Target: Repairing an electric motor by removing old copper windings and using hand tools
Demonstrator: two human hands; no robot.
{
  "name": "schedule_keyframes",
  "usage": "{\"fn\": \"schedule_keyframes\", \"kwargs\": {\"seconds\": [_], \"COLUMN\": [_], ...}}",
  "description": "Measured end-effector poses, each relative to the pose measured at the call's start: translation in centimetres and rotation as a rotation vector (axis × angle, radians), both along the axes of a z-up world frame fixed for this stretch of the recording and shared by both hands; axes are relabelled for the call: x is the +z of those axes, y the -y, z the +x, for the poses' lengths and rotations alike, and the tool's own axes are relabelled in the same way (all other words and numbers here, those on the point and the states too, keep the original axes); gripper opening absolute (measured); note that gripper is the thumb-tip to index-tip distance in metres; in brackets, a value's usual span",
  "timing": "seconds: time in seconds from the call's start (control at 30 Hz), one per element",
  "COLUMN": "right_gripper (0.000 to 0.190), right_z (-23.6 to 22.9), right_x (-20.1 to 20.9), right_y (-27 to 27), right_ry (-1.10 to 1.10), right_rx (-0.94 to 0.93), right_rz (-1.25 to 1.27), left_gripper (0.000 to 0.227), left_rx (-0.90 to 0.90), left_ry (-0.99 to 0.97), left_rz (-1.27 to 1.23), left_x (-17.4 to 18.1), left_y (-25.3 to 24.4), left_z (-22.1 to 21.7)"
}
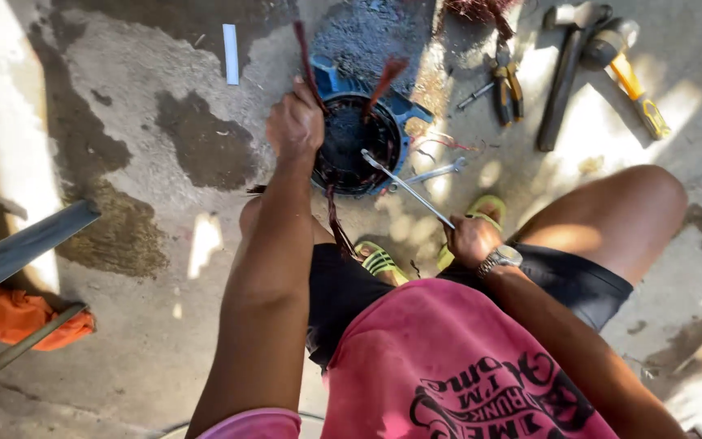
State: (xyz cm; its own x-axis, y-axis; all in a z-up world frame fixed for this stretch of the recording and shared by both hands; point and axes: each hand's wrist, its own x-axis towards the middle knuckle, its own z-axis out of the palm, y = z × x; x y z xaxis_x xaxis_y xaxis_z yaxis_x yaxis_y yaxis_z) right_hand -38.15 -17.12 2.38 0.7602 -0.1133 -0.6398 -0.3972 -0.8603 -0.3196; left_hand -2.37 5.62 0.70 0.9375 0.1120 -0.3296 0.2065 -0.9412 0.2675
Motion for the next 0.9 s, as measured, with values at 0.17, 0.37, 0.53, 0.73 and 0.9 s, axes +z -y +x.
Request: {"fn": "schedule_keyframes", "kwargs": {"seconds": [0.17, 0.37, 0.53, 0.73, 0.9], "right_gripper": [0.028, 0.027, 0.025, 0.045, 0.045], "right_z": [-1.5, -6.5, -2.3, 2.9, 7.2], "right_x": [-0.5, -6.0, 1.6, 7.2, 12.5], "right_y": [0.8, -0.8, -0.6, -2.8, -1.7], "right_ry": [0.152, 0.334, 0.317, 0.05, -0.217], "right_rx": [0.639, 0.051, -0.014, 0.099, -0.055], "right_rz": [-0.052, -0.324, -0.113, -0.031, 0.115], "left_gripper": [0.078, 0.071, 0.062, 0.076, 0.08], "left_rx": [-0.026, -0.131, -0.201, -0.183, -0.145], "left_ry": [-0.249, -0.069, 0.057, 0.042, -0.102], "left_rz": [-0.06, -0.222, -0.117, -0.14, -0.063], "left_x": [6.3, -1.7, -1.5, -4.8, -2.8], "left_y": [1.3, 1.8, 0.0, -4.1, -2.9], "left_z": [0.7, -1.4, -2.5, -0.8, -0.4]}}
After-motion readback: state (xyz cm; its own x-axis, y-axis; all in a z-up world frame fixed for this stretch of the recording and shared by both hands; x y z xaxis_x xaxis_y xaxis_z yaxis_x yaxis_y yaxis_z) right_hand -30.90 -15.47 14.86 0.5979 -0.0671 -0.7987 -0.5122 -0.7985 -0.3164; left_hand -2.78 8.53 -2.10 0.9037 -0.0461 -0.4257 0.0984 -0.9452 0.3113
